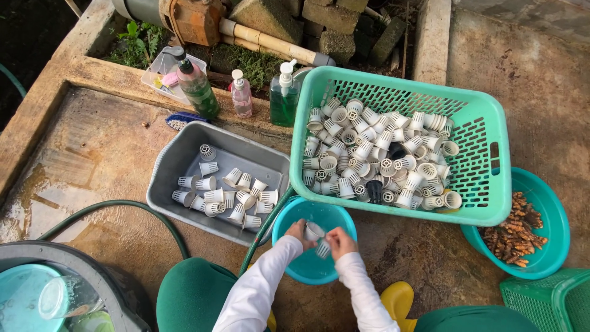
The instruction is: Washing white plastic hydroponic net pots in a bucket of water.
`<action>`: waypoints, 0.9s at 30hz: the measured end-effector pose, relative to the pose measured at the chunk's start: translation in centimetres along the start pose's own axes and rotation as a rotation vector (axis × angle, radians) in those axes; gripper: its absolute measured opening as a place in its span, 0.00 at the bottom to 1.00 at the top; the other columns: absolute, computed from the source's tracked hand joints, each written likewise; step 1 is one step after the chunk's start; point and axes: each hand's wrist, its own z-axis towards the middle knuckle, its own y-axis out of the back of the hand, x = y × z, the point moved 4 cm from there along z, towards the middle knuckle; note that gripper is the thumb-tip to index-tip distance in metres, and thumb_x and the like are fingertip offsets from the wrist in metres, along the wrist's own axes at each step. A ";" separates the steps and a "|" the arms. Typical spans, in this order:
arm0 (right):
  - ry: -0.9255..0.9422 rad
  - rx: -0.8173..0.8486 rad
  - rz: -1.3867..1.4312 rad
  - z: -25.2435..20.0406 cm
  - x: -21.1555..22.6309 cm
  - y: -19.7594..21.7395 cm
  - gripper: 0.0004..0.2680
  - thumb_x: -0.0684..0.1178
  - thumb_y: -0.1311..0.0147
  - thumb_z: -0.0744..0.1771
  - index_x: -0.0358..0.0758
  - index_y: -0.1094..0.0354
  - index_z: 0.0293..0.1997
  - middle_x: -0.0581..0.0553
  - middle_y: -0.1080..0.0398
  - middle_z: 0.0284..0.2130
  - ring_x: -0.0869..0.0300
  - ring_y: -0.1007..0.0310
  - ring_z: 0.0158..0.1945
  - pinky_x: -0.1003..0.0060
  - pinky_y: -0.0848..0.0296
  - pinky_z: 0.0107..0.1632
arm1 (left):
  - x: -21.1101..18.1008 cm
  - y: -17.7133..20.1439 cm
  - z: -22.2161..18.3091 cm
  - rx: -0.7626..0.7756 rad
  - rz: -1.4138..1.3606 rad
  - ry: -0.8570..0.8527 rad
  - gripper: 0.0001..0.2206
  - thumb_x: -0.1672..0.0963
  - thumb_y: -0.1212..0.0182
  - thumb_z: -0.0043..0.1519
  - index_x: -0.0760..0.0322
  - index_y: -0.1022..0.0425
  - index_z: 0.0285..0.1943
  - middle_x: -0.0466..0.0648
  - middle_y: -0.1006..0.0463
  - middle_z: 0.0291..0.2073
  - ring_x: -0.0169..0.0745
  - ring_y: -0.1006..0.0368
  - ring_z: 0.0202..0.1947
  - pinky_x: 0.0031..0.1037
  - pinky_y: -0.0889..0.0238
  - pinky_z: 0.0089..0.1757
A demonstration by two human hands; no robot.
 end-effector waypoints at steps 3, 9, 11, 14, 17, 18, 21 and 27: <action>-0.015 -0.115 0.122 -0.9 2.0 4.4 0.05 0.49 0.44 0.68 0.40 0.29 0.43 0.43 0.21 0.34 0.53 0.21 0.36 0.58 0.24 0.41 | 0.3 -0.6 1.8 -0.092 -0.042 -0.157 0.38 0.55 0.16 0.45 0.54 0.33 0.64 0.56 0.32 0.62 0.61 0.41 0.68 0.38 0.40 0.60; 0.411 -0.423 -0.070 -0.9 2.4 3.9 0.05 0.43 0.43 0.67 0.38 0.31 0.46 0.41 0.25 0.42 0.49 0.24 0.44 0.56 0.26 0.48 | -2.2 0.1 -1.0 -0.163 -0.190 -0.288 0.29 0.64 0.30 0.48 0.44 0.23 0.58 0.51 0.34 0.66 0.53 0.29 0.61 0.32 0.31 0.58; 0.406 -0.387 -0.162 0.7 -0.7 0.0 0.09 0.41 0.43 0.65 0.39 0.33 0.49 0.38 0.26 0.44 0.45 0.25 0.46 0.53 0.26 0.49 | -3.3 1.4 -3.1 -0.141 0.003 -0.263 0.30 0.65 0.33 0.51 0.45 0.27 0.62 0.50 0.33 0.65 0.54 0.32 0.62 0.35 0.34 0.59; 0.255 -0.205 -0.306 1.3 -1.1 -3.3 0.18 0.35 0.44 0.63 0.43 0.41 0.57 0.31 0.28 0.48 0.38 0.27 0.50 0.47 0.27 0.51 | -1.6 0.3 -2.8 -0.079 0.292 -0.165 0.29 0.65 0.37 0.57 0.52 0.35 0.68 0.51 0.31 0.64 0.56 0.35 0.64 0.38 0.36 0.59; 0.018 0.024 -0.320 0.1 0.7 -2.9 0.25 0.32 0.48 0.64 0.49 0.49 0.66 0.27 0.30 0.50 0.35 0.27 0.52 0.45 0.27 0.51 | 2.3 -2.7 0.2 -0.020 0.386 -0.063 0.32 0.63 0.38 0.60 0.60 0.46 0.74 0.57 0.30 0.62 0.58 0.37 0.66 0.39 0.36 0.59; -0.072 0.109 -0.283 -0.4 1.3 -2.5 0.26 0.32 0.50 0.65 0.53 0.52 0.70 0.27 0.31 0.50 0.36 0.27 0.52 0.45 0.26 0.51 | 3.6 -3.8 1.4 -0.002 0.387 -0.035 0.35 0.63 0.39 0.61 0.62 0.51 0.77 0.61 0.30 0.61 0.60 0.38 0.66 0.39 0.38 0.59; 0.042 -0.008 -0.116 -0.6 1.9 0.1 0.21 0.35 0.50 0.67 0.53 0.47 0.65 0.29 0.30 0.49 0.39 0.24 0.49 0.50 0.22 0.47 | 0.5 -1.3 0.2 -0.169 0.095 -0.141 0.33 0.57 0.29 0.55 0.64 0.39 0.69 0.59 0.29 0.60 0.60 0.33 0.61 0.39 0.36 0.57; 0.010 -0.193 0.046 -2.4 4.4 7.0 0.12 0.43 0.49 0.70 0.49 0.41 0.61 0.39 0.23 0.36 0.48 0.20 0.38 0.55 0.23 0.41 | -5.9 4.6 -2.6 -0.089 -0.337 -0.131 0.32 0.47 0.27 0.53 0.60 0.31 0.65 0.54 0.20 0.48 0.51 0.22 0.50 0.38 0.30 0.52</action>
